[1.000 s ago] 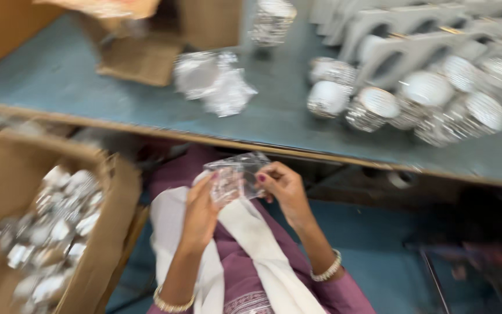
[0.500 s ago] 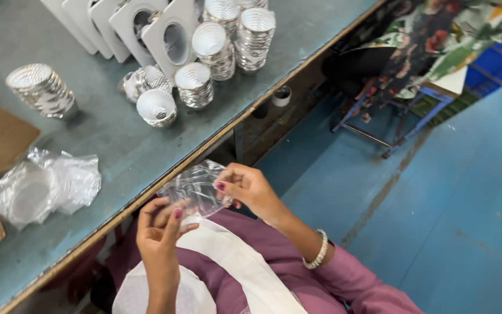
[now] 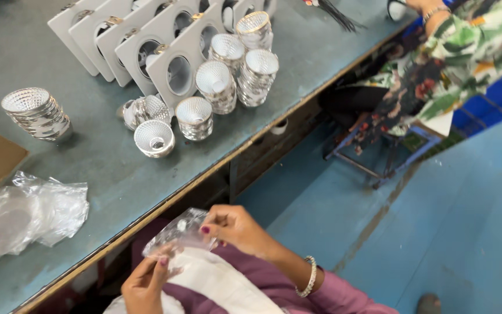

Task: The person sits on the floor and repeatedly wraps small silver light fixtures in clear plastic bags. They pick each fixture from a stack, place it into a bag, and set the wrapped unit into a cardboard box. The process continues with multiple units throughout the clip.

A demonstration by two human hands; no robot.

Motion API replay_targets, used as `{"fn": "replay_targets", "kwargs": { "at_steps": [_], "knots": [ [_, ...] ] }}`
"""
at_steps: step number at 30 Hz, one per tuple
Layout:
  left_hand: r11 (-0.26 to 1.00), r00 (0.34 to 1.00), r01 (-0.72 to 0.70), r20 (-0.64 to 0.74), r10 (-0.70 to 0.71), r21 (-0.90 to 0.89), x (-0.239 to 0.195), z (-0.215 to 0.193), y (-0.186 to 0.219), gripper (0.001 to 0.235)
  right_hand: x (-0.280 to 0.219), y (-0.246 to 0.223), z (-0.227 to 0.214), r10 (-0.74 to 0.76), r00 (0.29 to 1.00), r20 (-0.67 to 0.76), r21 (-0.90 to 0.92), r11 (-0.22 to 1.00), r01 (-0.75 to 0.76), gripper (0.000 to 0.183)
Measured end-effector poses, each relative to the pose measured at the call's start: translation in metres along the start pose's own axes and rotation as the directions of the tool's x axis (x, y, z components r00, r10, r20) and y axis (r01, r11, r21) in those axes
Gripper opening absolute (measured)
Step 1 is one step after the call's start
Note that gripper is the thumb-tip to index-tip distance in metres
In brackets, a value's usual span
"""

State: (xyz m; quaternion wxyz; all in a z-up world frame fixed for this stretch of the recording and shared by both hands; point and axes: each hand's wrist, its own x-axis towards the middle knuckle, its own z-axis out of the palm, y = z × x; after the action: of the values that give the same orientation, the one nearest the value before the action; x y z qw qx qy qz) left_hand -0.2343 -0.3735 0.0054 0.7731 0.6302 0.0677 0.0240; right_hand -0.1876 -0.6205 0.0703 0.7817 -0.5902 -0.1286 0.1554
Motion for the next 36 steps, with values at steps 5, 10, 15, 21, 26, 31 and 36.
{"fn": "replay_targets", "kwargs": {
  "at_steps": [5,10,15,21,26,31,36],
  "knots": [
    [0.998,0.987,-0.055,-0.154,0.050,-0.029,0.006,0.003,-0.029,0.017,0.024,0.015,-0.015,-0.024,0.993,0.116,-0.042,0.999,0.029,0.020],
    [0.975,0.968,-0.046,-0.253,-0.011,-0.219,-0.013,0.002,-0.011,0.012,0.027,0.032,-0.038,-0.160,0.985,-0.064,0.093,0.982,0.166,0.017],
    [0.899,1.000,-0.013,0.010,0.019,-0.437,-0.010,0.015,0.031,0.021,0.015,0.031,-0.050,-0.117,0.911,-0.394,0.150,0.970,0.190,0.004],
    [0.897,0.988,0.134,-0.016,-0.155,-0.422,-0.001,0.085,0.009,0.020,-0.011,0.040,0.002,-0.067,0.997,0.031,0.127,0.990,0.063,0.015],
    [0.966,0.962,0.027,-0.256,-0.095,-0.256,0.007,0.096,0.012,0.025,-0.009,0.035,-0.007,-0.071,0.994,0.086,0.087,0.994,0.064,0.040],
    [0.998,0.960,-0.058,-0.277,0.047,-0.034,0.018,0.101,0.024,0.018,0.003,0.020,-0.044,-0.040,0.999,-0.024,0.132,0.990,0.043,0.033],
    [0.996,0.973,0.017,-0.226,-0.036,-0.083,0.021,0.107,0.036,0.018,0.014,0.011,-0.048,0.004,0.998,-0.063,0.209,0.978,0.009,0.035]
  ]
}}
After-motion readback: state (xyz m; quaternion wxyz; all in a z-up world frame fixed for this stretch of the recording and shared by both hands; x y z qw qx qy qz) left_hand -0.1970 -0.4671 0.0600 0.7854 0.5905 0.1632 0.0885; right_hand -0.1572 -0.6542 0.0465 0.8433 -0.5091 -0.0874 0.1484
